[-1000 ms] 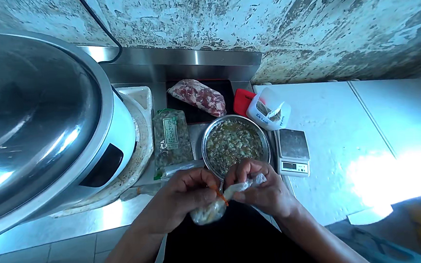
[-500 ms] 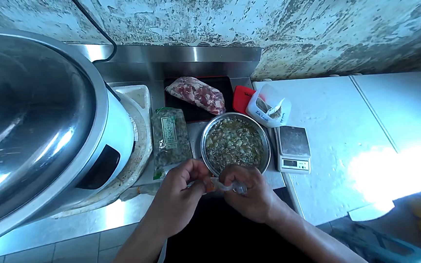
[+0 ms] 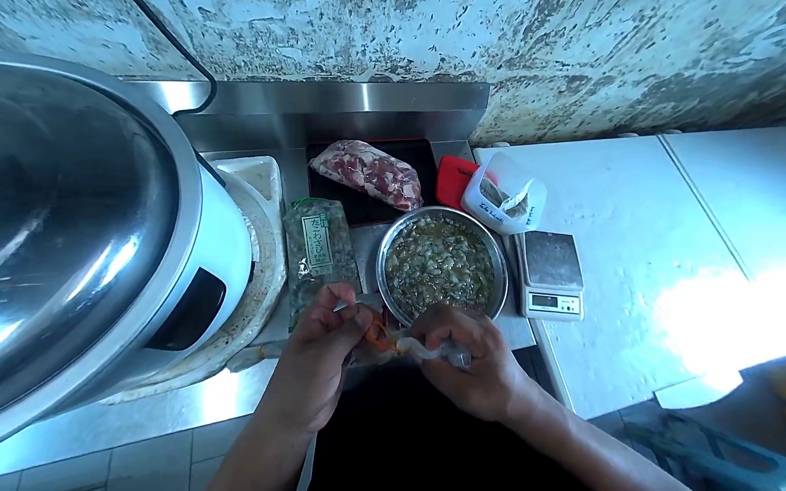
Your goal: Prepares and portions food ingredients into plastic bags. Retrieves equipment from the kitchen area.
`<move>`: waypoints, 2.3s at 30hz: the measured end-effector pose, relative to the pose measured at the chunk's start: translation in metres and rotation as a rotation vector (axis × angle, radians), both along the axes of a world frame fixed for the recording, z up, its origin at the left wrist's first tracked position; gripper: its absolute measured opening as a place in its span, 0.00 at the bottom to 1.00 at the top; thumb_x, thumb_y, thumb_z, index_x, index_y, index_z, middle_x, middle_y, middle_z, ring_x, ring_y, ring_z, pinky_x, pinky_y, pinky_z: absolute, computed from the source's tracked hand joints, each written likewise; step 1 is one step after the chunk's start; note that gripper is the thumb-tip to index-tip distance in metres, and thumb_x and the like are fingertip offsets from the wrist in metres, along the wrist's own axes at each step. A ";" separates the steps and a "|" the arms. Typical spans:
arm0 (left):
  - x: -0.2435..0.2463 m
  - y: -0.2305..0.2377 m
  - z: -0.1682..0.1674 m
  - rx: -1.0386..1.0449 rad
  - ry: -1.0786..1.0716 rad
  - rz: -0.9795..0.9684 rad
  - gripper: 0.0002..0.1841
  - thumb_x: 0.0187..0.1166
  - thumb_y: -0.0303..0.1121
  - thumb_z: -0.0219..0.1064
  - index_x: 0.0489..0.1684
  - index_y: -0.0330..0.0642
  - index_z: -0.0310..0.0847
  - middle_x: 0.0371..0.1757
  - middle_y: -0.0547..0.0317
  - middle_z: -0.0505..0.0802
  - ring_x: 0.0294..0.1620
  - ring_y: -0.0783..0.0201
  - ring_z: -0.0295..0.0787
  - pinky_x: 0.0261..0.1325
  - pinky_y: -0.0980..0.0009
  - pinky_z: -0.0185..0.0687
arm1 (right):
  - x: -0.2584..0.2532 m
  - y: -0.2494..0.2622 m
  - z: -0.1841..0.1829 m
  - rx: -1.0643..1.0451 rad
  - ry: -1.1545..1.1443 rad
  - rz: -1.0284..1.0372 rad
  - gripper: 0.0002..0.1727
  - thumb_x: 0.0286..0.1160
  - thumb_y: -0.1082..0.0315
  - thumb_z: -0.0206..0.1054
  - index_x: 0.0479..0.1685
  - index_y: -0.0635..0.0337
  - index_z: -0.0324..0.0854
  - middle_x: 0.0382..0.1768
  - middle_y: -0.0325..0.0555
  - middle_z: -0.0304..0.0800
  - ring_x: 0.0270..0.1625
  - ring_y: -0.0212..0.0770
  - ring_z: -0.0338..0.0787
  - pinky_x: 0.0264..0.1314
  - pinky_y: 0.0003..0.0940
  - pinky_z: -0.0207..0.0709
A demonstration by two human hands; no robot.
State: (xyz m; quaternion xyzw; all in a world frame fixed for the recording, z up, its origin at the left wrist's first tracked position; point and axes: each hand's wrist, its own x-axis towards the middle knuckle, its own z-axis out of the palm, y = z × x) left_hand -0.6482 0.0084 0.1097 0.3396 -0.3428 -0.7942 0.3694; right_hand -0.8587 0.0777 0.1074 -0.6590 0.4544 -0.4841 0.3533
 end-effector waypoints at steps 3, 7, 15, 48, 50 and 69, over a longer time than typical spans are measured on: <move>0.004 -0.001 -0.003 -0.211 -0.053 -0.147 0.05 0.83 0.31 0.65 0.51 0.48 0.76 0.35 0.54 0.89 0.38 0.63 0.90 0.53 0.65 0.89 | -0.001 0.002 -0.001 -0.018 0.007 -0.004 0.03 0.74 0.73 0.69 0.36 0.61 0.80 0.39 0.45 0.90 0.44 0.32 0.90 0.46 0.26 0.86; 0.011 -0.004 0.001 -0.530 -0.247 -0.234 0.07 0.85 0.40 0.65 0.48 0.48 0.80 0.37 0.60 0.90 0.41 0.66 0.88 0.49 0.69 0.87 | -0.003 0.003 0.000 -0.029 0.012 -0.011 0.02 0.74 0.73 0.69 0.37 0.61 0.80 0.39 0.45 0.90 0.45 0.32 0.90 0.47 0.25 0.86; 0.003 0.009 -0.003 -1.114 -0.714 -0.179 0.12 0.81 0.46 0.67 0.52 0.54 0.92 0.56 0.70 0.90 0.59 0.74 0.85 0.60 0.73 0.86 | -0.003 0.007 0.007 0.205 -0.191 -0.062 0.03 0.75 0.71 0.73 0.38 0.58 0.84 0.39 0.40 0.93 0.41 0.29 0.91 0.43 0.25 0.87; 0.006 0.004 -0.021 -0.708 -0.307 -0.367 0.18 0.89 0.46 0.59 0.61 0.47 0.88 0.65 0.60 0.91 0.68 0.62 0.87 0.71 0.62 0.85 | -0.014 0.002 0.004 0.049 0.399 0.062 0.17 0.86 0.60 0.58 0.29 0.55 0.86 0.29 0.34 0.87 0.41 0.30 0.87 0.65 0.40 0.78; 0.007 0.005 -0.013 -0.866 -0.440 -0.398 0.18 0.87 0.49 0.61 0.56 0.48 0.91 0.61 0.64 0.92 0.66 0.68 0.87 0.69 0.65 0.86 | -0.013 0.003 0.003 0.110 0.355 0.076 0.18 0.87 0.60 0.58 0.27 0.55 0.84 0.26 0.34 0.84 0.37 0.31 0.84 0.58 0.37 0.78; 0.005 0.020 -0.022 -1.107 -0.601 0.057 0.12 0.86 0.42 0.59 0.41 0.53 0.89 0.53 0.68 0.92 0.66 0.64 0.84 0.69 0.61 0.80 | -0.005 -0.006 0.015 0.921 -0.527 -0.191 0.19 0.84 0.68 0.53 0.24 0.60 0.83 0.19 0.37 0.81 0.24 0.28 0.80 0.30 0.23 0.76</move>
